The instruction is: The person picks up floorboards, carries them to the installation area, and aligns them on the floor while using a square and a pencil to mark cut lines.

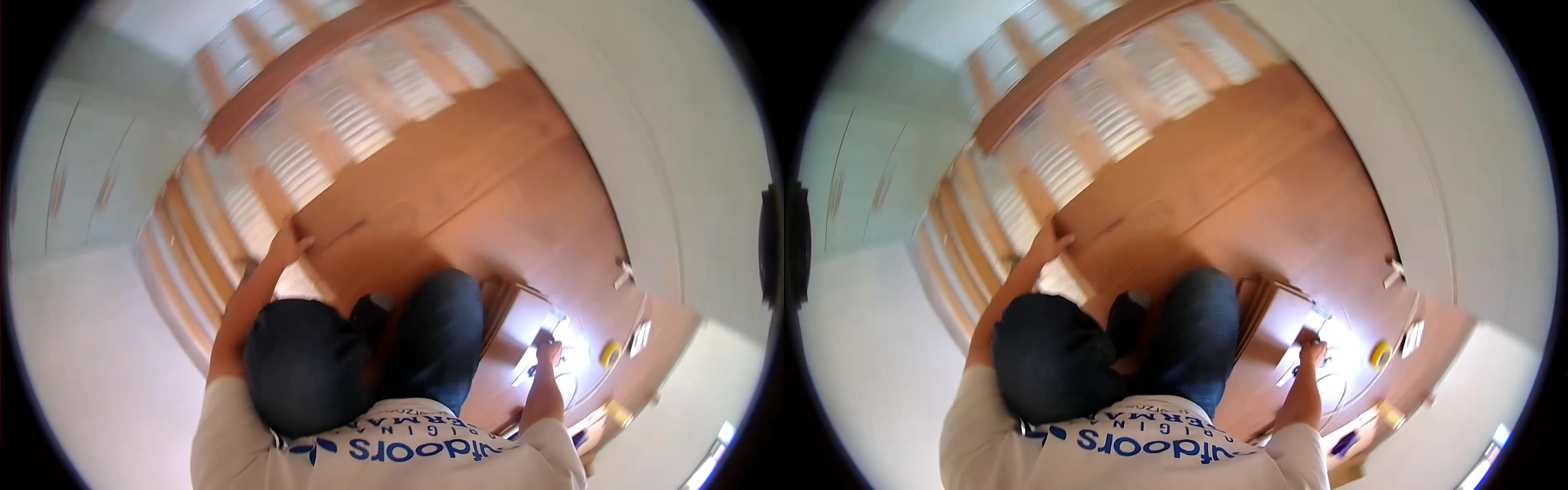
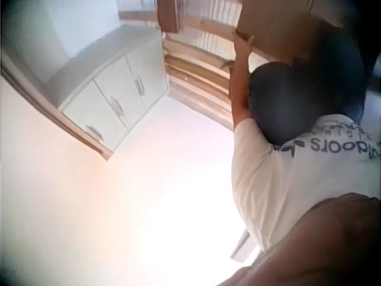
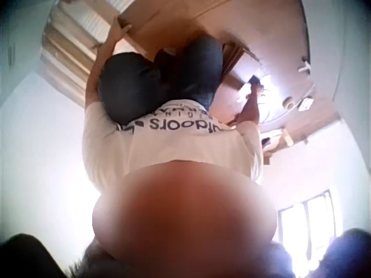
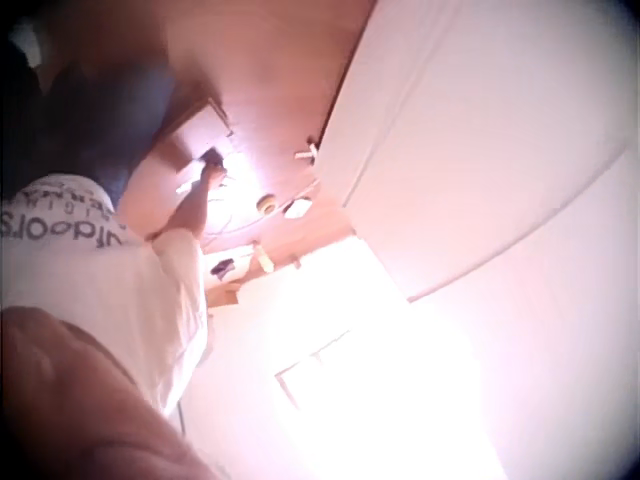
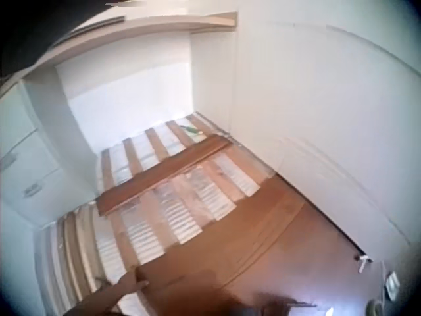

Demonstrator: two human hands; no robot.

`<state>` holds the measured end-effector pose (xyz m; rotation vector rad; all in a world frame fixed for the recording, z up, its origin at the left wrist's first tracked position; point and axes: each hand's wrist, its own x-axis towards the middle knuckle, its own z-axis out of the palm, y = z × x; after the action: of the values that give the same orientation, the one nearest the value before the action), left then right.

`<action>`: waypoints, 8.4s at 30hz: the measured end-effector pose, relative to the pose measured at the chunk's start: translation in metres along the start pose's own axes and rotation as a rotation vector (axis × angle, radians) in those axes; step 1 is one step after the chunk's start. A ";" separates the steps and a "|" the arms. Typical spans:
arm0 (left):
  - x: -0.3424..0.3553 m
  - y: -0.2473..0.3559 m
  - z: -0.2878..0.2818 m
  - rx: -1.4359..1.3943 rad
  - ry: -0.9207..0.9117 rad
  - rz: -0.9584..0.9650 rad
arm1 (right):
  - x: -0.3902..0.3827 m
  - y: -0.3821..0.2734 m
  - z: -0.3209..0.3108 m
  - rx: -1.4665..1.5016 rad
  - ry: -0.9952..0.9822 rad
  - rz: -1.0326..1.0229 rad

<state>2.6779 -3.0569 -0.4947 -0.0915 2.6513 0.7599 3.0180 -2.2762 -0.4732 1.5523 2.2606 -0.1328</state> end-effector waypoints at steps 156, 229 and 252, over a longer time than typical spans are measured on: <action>0.307 0.360 0.119 -0.060 0.279 0.637 | 0.117 -0.393 -0.085 0.853 0.286 -0.717; 0.304 0.353 0.119 -0.134 0.224 0.626 | 0.025 -0.565 -0.126 0.551 -0.099 -1.051; 0.307 0.354 0.115 -0.120 0.238 0.628 | 0.016 -0.625 -0.114 0.692 -0.024 -1.133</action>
<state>2.3753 -2.6830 -0.5240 0.6893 2.8737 1.1588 2.4119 -2.4666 -0.4629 0.2405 2.9315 -1.3088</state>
